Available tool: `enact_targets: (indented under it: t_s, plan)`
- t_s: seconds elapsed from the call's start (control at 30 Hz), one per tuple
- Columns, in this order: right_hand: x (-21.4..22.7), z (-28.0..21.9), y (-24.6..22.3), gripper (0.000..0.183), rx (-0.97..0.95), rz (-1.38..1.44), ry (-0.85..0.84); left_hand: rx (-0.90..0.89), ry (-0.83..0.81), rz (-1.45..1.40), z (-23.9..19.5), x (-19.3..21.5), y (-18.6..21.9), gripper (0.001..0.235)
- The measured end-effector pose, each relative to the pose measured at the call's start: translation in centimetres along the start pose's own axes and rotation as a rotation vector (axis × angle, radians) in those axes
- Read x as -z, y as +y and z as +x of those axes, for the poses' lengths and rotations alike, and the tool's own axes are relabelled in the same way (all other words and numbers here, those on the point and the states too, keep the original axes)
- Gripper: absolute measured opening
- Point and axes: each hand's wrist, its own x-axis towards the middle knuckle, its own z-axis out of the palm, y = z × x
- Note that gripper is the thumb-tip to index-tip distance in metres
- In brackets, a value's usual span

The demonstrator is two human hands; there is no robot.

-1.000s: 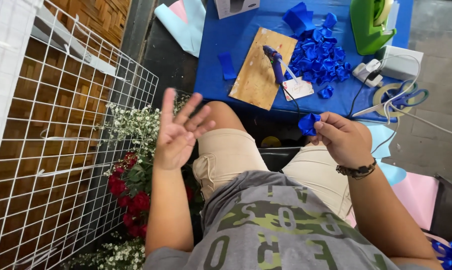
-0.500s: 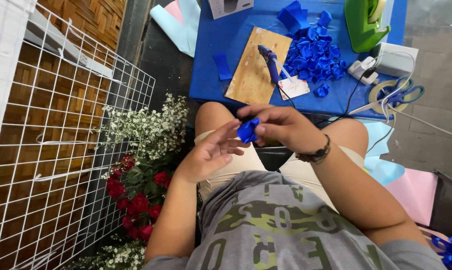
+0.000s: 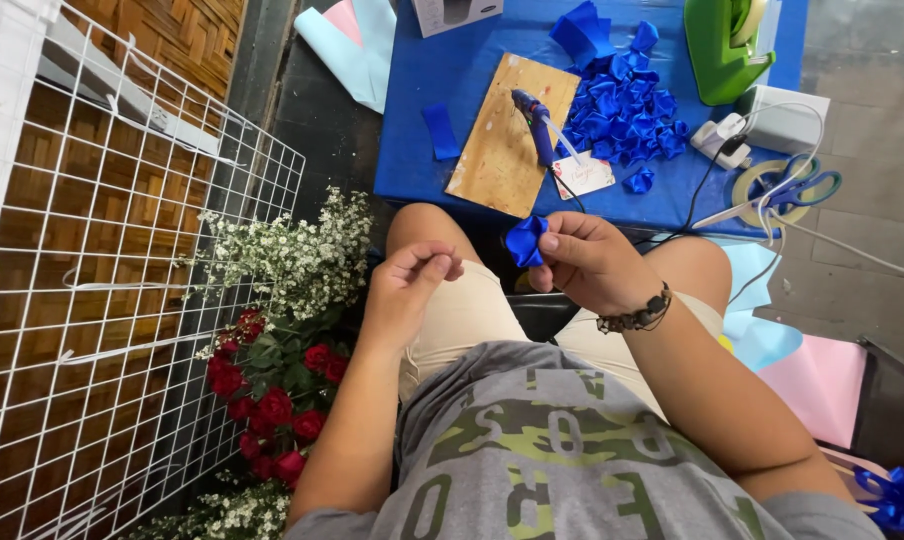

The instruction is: The person applies adhesive to blue ribbon using a glue gun and folds the ribbon by hand on a wooden board.

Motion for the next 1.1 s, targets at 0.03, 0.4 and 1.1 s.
enact_targets:
  t_s: [0.03, 0.4, 1.1]
  plan:
    - [0.1, -0.1, 0.0, 0.005, 0.001, -0.004, 0.001, 0.015, 0.077, 0.033, 0.0, -0.3, 0.2, 0.020]
    - [6.1, -2.8, 0.7, 0.005, 0.036, -0.033, 0.115, -0.122, 0.247, 0.177, -0.8, 0.4, 2.3, 0.019]
    - [10.8, -1.1, -4.5, 0.008, 0.171, -0.341, 0.509, 0.727, 0.355, 0.210, -4.0, 9.5, 6.8, 0.058]
